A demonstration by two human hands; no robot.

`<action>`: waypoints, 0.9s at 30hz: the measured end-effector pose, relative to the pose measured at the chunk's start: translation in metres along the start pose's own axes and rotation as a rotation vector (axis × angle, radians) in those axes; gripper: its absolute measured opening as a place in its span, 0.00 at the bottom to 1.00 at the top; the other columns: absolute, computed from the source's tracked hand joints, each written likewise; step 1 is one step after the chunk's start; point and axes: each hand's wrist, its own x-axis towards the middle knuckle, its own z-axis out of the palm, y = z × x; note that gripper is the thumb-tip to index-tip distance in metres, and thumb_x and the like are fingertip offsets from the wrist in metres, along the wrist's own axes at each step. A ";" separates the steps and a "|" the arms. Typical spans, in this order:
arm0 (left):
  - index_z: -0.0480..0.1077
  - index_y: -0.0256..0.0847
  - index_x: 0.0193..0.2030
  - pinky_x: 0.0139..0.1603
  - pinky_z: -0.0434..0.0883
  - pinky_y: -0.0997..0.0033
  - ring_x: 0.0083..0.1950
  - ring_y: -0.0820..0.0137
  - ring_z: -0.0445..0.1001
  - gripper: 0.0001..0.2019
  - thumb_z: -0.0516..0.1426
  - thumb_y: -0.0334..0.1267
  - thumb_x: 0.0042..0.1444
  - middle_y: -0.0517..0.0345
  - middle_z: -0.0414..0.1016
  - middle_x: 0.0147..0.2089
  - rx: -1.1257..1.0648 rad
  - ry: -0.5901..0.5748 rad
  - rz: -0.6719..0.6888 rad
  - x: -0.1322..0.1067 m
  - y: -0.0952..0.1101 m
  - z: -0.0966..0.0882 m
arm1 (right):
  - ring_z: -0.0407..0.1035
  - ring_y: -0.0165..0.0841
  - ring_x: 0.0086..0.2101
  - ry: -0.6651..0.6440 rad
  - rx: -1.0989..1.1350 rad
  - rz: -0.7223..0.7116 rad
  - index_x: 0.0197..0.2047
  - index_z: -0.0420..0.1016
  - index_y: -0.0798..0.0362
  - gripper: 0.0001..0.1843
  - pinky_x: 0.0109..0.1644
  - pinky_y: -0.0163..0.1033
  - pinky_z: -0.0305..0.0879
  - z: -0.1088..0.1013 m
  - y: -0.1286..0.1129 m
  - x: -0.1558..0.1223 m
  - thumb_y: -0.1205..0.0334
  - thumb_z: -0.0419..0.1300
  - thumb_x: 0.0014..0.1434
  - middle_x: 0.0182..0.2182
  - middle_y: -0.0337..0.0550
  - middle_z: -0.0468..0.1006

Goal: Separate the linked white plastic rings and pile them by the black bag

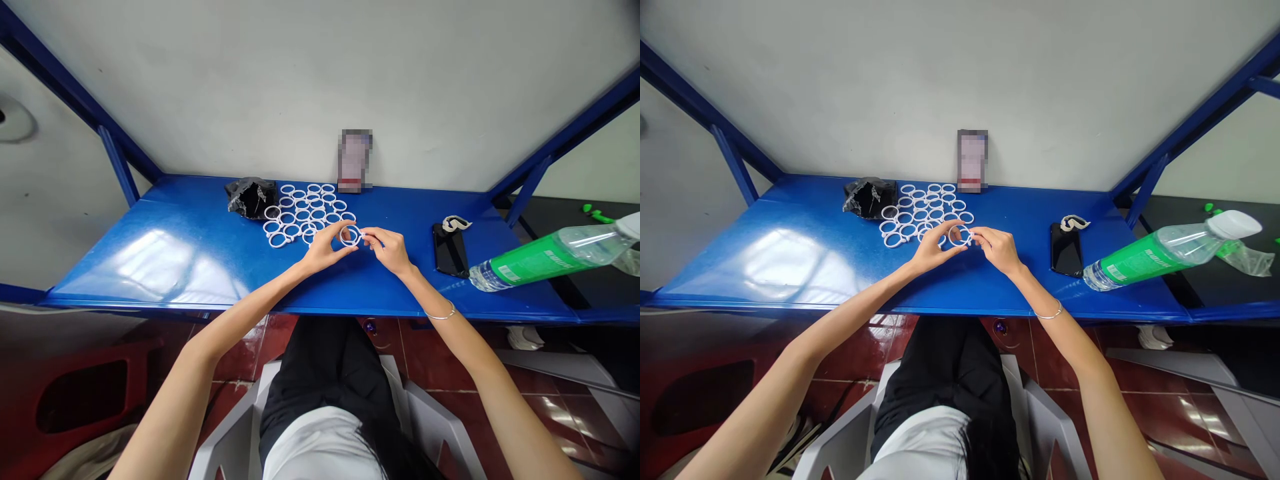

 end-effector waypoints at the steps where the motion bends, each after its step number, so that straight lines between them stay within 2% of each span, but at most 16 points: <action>1: 0.66 0.37 0.56 0.39 0.70 0.72 0.36 0.72 0.73 0.24 0.61 0.47 0.57 0.56 0.74 0.36 0.002 0.000 0.000 0.000 0.000 0.000 | 0.78 0.34 0.31 0.004 -0.004 -0.005 0.43 0.78 0.50 0.14 0.34 0.37 0.73 0.000 0.000 0.000 0.58 0.51 0.68 0.30 0.42 0.83; 10: 0.67 0.38 0.54 0.38 0.70 0.72 0.35 0.72 0.73 0.24 0.62 0.49 0.56 0.56 0.75 0.35 0.017 0.004 -0.015 0.000 0.003 -0.001 | 0.78 0.34 0.30 0.013 -0.047 -0.023 0.41 0.78 0.50 0.15 0.34 0.36 0.71 0.000 -0.002 0.001 0.58 0.50 0.69 0.27 0.42 0.82; 27: 0.67 0.37 0.54 0.37 0.70 0.73 0.35 0.72 0.73 0.23 0.63 0.47 0.55 0.56 0.75 0.35 0.003 0.020 0.022 0.000 0.004 0.000 | 0.78 0.33 0.29 0.048 -0.067 -0.075 0.40 0.77 0.52 0.12 0.33 0.35 0.71 0.001 -0.002 0.000 0.62 0.52 0.68 0.27 0.42 0.82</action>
